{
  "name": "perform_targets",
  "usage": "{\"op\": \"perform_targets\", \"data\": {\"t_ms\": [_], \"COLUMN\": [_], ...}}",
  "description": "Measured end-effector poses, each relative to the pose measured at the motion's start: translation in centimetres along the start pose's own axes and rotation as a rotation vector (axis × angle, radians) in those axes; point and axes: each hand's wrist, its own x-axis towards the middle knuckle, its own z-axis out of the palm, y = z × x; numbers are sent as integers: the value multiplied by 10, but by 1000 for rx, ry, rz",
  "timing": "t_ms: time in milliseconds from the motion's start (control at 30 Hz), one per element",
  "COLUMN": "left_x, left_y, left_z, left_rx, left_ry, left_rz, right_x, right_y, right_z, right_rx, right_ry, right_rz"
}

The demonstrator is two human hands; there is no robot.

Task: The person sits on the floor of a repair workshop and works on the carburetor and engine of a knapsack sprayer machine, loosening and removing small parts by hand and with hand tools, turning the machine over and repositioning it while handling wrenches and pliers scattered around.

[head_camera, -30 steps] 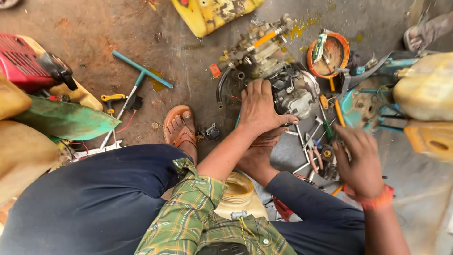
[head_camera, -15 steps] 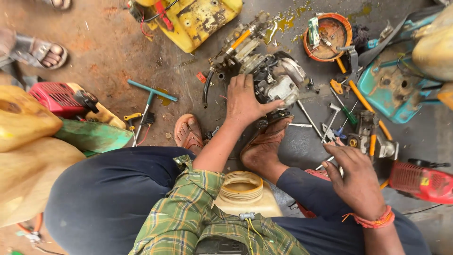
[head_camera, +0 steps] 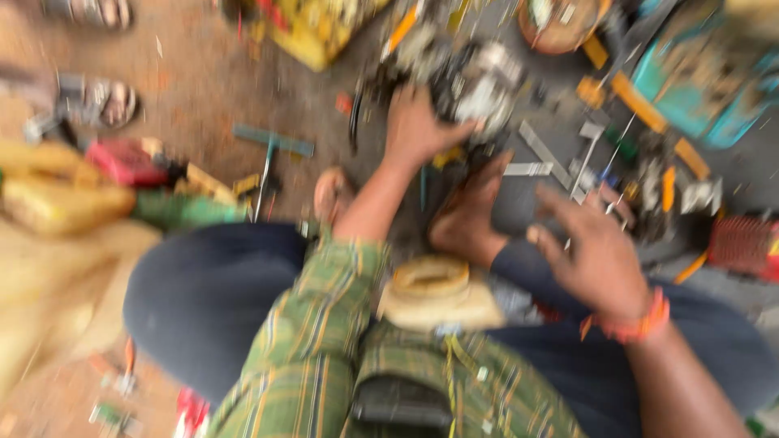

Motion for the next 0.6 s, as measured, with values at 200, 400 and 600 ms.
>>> {"op": "perform_targets", "data": {"t_ms": [200,400,600], "left_x": [-2,5,13], "left_y": [21,28,6], "left_z": [-11,-8,7], "left_rx": [67,232,179], "left_ry": [74,-58,-5], "left_rz": [-10,-43,78], "right_x": [-9,-13,-3], "right_y": [23,24,28], "right_z": [42,41,45], "right_rx": [417,1081,1590], "right_ry": [-262,-200,-270], "right_rz": [425,425,412]}}
